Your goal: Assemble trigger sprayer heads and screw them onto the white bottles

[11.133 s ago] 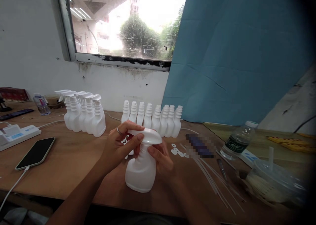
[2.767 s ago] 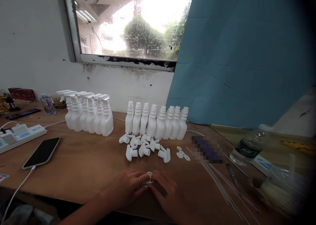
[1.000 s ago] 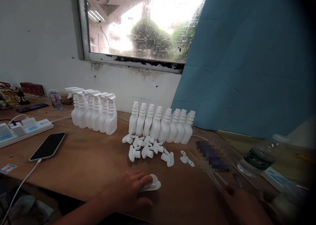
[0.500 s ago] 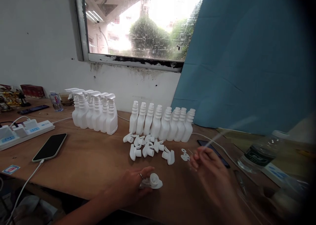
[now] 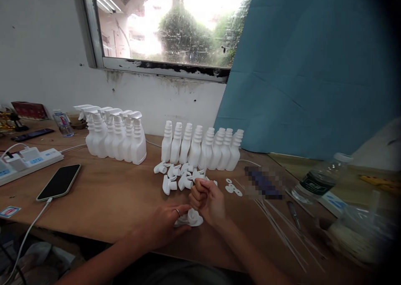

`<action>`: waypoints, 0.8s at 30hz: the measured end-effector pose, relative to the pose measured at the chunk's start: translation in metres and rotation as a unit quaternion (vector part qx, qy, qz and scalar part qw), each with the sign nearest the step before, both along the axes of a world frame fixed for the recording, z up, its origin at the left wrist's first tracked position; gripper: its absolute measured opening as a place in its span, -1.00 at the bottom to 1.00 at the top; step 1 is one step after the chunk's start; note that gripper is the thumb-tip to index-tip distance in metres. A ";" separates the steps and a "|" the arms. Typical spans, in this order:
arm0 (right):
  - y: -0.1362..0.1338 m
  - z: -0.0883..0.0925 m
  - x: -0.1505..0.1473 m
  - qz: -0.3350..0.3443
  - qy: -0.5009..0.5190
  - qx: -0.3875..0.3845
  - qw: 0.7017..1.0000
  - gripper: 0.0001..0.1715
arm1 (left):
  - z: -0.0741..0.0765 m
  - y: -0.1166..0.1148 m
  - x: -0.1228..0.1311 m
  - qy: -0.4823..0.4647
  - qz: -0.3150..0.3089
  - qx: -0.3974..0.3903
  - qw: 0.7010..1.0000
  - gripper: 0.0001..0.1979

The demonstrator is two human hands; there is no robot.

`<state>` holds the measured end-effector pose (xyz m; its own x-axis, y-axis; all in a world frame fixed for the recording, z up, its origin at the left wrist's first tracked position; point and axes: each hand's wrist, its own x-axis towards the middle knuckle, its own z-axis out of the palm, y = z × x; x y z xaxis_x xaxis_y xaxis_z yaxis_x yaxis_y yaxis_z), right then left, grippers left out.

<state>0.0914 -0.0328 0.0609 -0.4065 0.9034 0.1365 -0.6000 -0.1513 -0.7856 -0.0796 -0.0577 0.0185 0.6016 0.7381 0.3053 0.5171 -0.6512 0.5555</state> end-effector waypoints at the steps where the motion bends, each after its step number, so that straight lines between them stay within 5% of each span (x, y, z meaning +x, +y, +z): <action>1: 0.000 -0.003 0.000 0.001 -0.004 -0.004 1.000 -0.53 | 0.000 0.000 0.000 0.003 -0.002 -0.001 1.000 -0.58; 16: -0.006 -0.023 -0.007 -0.065 -0.026 0.043 0.997 -0.47 | -0.005 0.002 0.002 0.017 0.011 -0.026 0.999 -0.66; 24: -0.006 -0.023 -0.004 -0.077 -0.010 -0.002 0.997 -0.48 | -0.005 0.002 0.001 0.009 0.005 -0.013 1.000 -0.60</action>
<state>0.0871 -0.0384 0.0382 -0.2661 0.9556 0.1264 -0.6012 -0.0621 -0.7967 -0.0788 -0.0555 0.0130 0.5990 0.7521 0.2748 0.5340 -0.6309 0.5628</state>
